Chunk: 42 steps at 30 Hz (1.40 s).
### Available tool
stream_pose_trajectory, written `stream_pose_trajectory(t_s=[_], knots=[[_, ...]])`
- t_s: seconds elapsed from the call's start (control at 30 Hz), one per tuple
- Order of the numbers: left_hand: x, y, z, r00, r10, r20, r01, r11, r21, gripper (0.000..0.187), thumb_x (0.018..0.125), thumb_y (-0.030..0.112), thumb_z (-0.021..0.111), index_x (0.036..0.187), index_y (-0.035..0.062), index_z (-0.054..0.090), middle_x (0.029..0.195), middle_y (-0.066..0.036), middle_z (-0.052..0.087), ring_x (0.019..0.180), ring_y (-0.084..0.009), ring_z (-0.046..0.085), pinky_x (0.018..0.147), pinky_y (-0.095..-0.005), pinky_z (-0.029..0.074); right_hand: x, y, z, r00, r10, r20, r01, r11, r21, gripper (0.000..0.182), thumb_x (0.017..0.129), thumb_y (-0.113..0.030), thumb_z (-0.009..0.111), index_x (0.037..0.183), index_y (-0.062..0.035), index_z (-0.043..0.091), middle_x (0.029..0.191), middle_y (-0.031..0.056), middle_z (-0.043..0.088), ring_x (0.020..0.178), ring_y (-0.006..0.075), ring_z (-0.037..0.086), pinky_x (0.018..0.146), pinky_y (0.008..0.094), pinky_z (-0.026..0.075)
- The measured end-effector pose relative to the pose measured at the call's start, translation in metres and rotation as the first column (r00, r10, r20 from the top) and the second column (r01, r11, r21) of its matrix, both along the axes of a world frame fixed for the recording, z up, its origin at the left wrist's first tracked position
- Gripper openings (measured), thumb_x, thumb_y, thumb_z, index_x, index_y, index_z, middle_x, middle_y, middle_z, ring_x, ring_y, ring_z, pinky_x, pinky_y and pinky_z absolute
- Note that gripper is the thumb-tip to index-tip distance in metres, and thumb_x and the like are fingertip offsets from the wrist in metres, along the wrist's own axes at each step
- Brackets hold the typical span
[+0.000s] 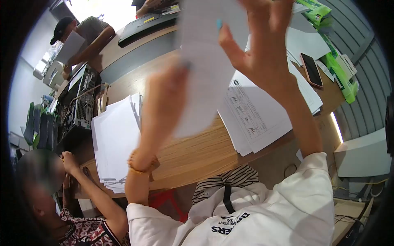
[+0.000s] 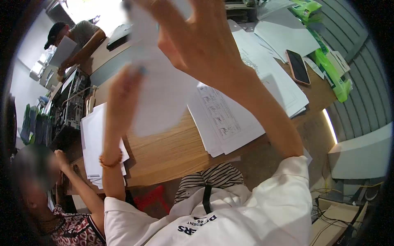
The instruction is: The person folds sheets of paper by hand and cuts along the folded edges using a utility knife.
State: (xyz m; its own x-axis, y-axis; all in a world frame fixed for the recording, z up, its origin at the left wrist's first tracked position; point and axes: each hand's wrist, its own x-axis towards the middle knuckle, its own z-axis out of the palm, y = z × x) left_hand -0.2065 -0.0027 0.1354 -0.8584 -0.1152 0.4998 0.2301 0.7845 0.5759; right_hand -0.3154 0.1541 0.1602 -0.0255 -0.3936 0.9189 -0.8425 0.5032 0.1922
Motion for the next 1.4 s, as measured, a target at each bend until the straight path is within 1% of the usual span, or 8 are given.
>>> stream_pose_trajectory(t_s=[0.27, 0.4, 0.47, 0.83, 0.97, 1.17, 1.27, 1.4], knots=[[0.037, -0.13, 0.014, 0.805, 0.455, -0.381, -0.154, 0.78, 0.606, 0.034, 0.094, 0.022, 0.052, 0.115, -0.0042, 0.054, 0.083, -0.002, 0.062, 0.067, -0.0042, 0.053, 0.058, -0.0183, 0.04, 0.021, -0.048, -0.091, 0.617, 0.142, 0.774, -0.528, 0.804, 0.274, 0.031, 0.087, -0.017, 0.057, 0.117, -0.0111, 0.052, 0.088, 0.0106, 0.054, 0.063, 0.0221, 0.059, 0.056, 0.0313, 0.048], [0.05, -0.136, 0.014, 0.781, 0.522, -0.342, -0.415, 0.844, 0.34, 0.035, 0.094, 0.015, 0.047, 0.122, -0.0053, 0.049, 0.096, -0.012, 0.064, 0.075, -0.0156, 0.064, 0.066, -0.0247, 0.05, 0.048, -0.061, -0.118, 0.699, 0.017, 0.715, -0.549, 0.654, 0.521, 0.038, 0.089, -0.038, 0.052, 0.119, -0.0154, 0.052, 0.086, 0.0144, 0.053, 0.068, 0.0259, 0.061, 0.055, 0.0346, 0.05], [0.039, -0.125, 0.01, 0.737, 0.292, -0.609, -0.661, 0.5, -0.56, 0.036, 0.09, 0.004, 0.043, 0.124, -0.0069, 0.045, 0.107, -0.023, 0.06, 0.086, -0.0327, 0.065, 0.075, -0.0374, 0.052, 0.054, -0.063, -0.124, 0.695, -0.031, 0.718, -0.553, 0.616, 0.561, 0.039, 0.09, -0.043, 0.049, 0.119, -0.0162, 0.052, 0.085, 0.0149, 0.052, 0.068, 0.0263, 0.06, 0.054, 0.0351, 0.05], [-0.032, -0.072, -0.024, 0.86, 0.2, 0.469, -0.091, 0.965, -0.244, 0.055, 0.094, 0.037, 0.041, 0.131, -0.0046, 0.04, 0.078, -0.028, 0.062, 0.078, -0.0372, 0.063, 0.074, -0.0412, 0.045, 0.057, -0.063, -0.116, 0.695, -0.338, 0.635, -0.205, 0.753, 0.626, 0.046, 0.082, -0.03, 0.061, 0.117, -0.0043, 0.046, 0.087, 0.0173, 0.054, 0.072, 0.0292, 0.06, 0.057, 0.0387, 0.049], [-0.038, -0.102, -0.046, 0.815, -0.037, 0.578, 0.267, 0.91, -0.318, 0.044, 0.096, 0.035, 0.038, 0.139, 0.0257, 0.035, 0.146, -0.007, 0.028, 0.137, -0.0291, 0.015, 0.109, -0.054, 0.017, 0.049, -0.028, -0.096, 0.547, -0.21, 0.81, -0.306, 0.851, 0.428, 0.048, 0.08, -0.019, 0.053, 0.12, 0.0052, 0.043, 0.091, 0.0231, 0.057, 0.075, 0.0345, 0.061, 0.066, 0.0416, 0.051], [-0.026, -0.09, -0.094, 0.831, 0.135, 0.54, 0.204, 0.828, -0.522, 0.042, 0.095, 0.026, 0.04, 0.137, 0.0238, 0.038, 0.143, -0.013, 0.031, 0.134, -0.0309, 0.026, 0.104, -0.0533, 0.03, 0.035, 0.076, -0.103, 0.576, -0.017, 0.817, -0.334, 0.908, 0.254, 0.049, 0.082, -0.019, 0.044, 0.125, 0.0052, 0.044, 0.088, 0.0197, 0.058, 0.067, 0.0289, 0.059, 0.061, 0.0367, 0.048], [-0.025, -0.068, -0.106, 0.932, 0.233, 0.277, 0.036, 0.703, -0.71, 0.038, 0.093, 0.025, 0.044, 0.131, 0.0175, 0.045, 0.129, -0.017, 0.047, 0.124, -0.0312, 0.042, 0.093, -0.0466, 0.045, 0.054, 0.111, -0.083, -0.15, 0.107, 0.983, -0.165, 0.978, -0.132, 0.052, 0.086, -0.028, 0.035, 0.128, 0.0017, 0.046, 0.074, 0.008, 0.054, 0.054, 0.013, 0.046, 0.047, 0.027, 0.043], [-0.03, -0.045, -0.083, 0.731, 0.387, 0.562, 0.032, 0.803, -0.595, 0.036, 0.092, 0.027, 0.048, 0.126, 0.0147, 0.05, 0.119, -0.017, 0.055, 0.11, -0.0296, 0.052, 0.088, -0.0436, 0.046, 0.059, 0.141, -0.112, -0.328, 0.601, 0.729, 0.068, 0.784, -0.617, 0.06, 0.084, -0.04, 0.034, 0.129, -0.0012, 0.047, 0.071, 0.0021, 0.048, 0.056, 0.007, 0.041, 0.042, 0.0216, 0.035]])
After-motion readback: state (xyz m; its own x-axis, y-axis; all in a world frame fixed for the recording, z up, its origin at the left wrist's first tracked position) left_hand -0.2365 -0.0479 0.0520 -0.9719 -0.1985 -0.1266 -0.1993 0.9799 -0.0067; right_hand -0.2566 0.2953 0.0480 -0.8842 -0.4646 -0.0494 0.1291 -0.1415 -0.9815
